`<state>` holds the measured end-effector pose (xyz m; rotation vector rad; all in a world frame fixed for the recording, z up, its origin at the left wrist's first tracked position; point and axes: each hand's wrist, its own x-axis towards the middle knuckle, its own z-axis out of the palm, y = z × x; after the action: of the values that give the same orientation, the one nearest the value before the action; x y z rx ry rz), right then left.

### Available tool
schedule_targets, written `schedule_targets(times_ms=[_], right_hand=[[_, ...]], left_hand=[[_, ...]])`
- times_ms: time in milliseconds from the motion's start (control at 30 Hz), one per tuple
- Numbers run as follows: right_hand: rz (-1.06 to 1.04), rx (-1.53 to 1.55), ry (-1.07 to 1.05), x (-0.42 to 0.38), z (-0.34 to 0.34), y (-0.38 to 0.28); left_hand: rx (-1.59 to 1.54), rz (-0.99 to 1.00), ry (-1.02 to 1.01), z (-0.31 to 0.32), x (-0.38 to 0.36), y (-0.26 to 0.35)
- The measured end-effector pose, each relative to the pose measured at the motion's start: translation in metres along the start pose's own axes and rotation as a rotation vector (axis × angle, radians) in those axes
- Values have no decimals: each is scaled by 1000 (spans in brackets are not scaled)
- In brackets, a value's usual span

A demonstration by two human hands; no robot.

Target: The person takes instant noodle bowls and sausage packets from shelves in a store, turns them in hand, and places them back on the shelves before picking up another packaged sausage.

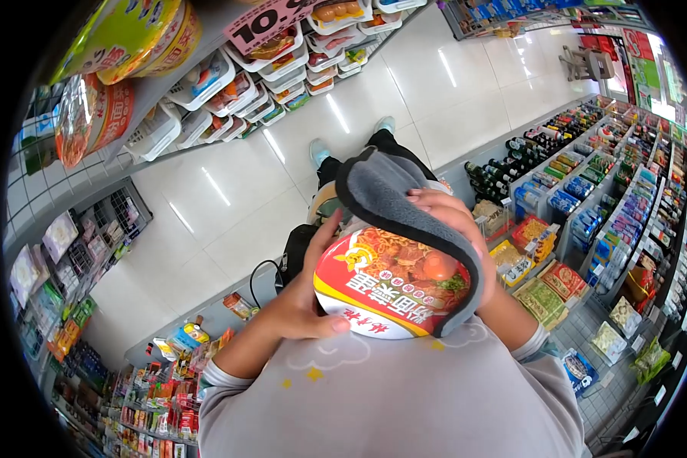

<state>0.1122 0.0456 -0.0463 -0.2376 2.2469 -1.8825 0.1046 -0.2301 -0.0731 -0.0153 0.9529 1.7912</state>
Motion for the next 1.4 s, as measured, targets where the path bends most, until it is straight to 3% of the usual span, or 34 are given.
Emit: schedule_targets(times_ms=[67, 200, 333, 400, 433, 467, 533, 633, 667, 733, 833, 933, 967, 1000, 1067, 1100, 1133, 1233, 1300, 1400], right_hand=[[-51, -64, 6, 2, 4, 1], [-106, -32, 24, 8, 5, -2], [-99, -1, -99, 22, 5, -13], [-189, 56, -217, 37, 3, -10], [-192, 89, -282, 48, 2, -15], [-188, 85, -288, 57, 0, -19], [-32, 145, -502, 72, -5, -24], [18, 274, -480, 75, -10, -24], [52, 326, -467, 73, -14, -21], [161, 370, -390, 66, -25, -11], [132, 351, -303, 58, -45, 3], [128, 364, -217, 54, -64, 14], [121, 373, -214, 53, -69, 17], [109, 383, -213, 54, -74, 21], [87, 343, -256, 61, -88, 23], [63, 314, -286, 64, -93, 25], [39, 283, -318, 66, -97, 27], [-11, 355, -393, 83, -109, 43], [-33, 489, -457, 94, -114, 42], [-47, 571, -551, 116, -121, 38]], left_hand=[[57, -17, -21, 3, 2, 0], [-150, 0, -5, 1, 12, 21], [155, 79, -51, -5, 9, 58], [347, -1, -231, -9, 16, 76], [446, 100, -260, -11, 22, 83], [456, 28, -304, -11, 26, 91], [516, -92, -367, -4, 34, 107], [526, -227, -351, 9, 39, 125], [521, -217, -337, 11, 39, 120], [324, -86, -86, 12, 35, 91], [109, 42, 75, 20, 22, 37], [53, -32, 162, 63, 26, 25], [-19, -70, 310, 77, 26, 14], [-15, -77, 325, 84, 29, 5], [-161, -63, 613, 91, 37, -12], [-218, 21, 681, 93, 46, -13], [-333, 153, 662, 97, 54, -10], [-156, 256, 667, 97, 76, 17], [224, 274, 566, 100, 89, 37], [228, 161, 552, 110, 100, 66]])
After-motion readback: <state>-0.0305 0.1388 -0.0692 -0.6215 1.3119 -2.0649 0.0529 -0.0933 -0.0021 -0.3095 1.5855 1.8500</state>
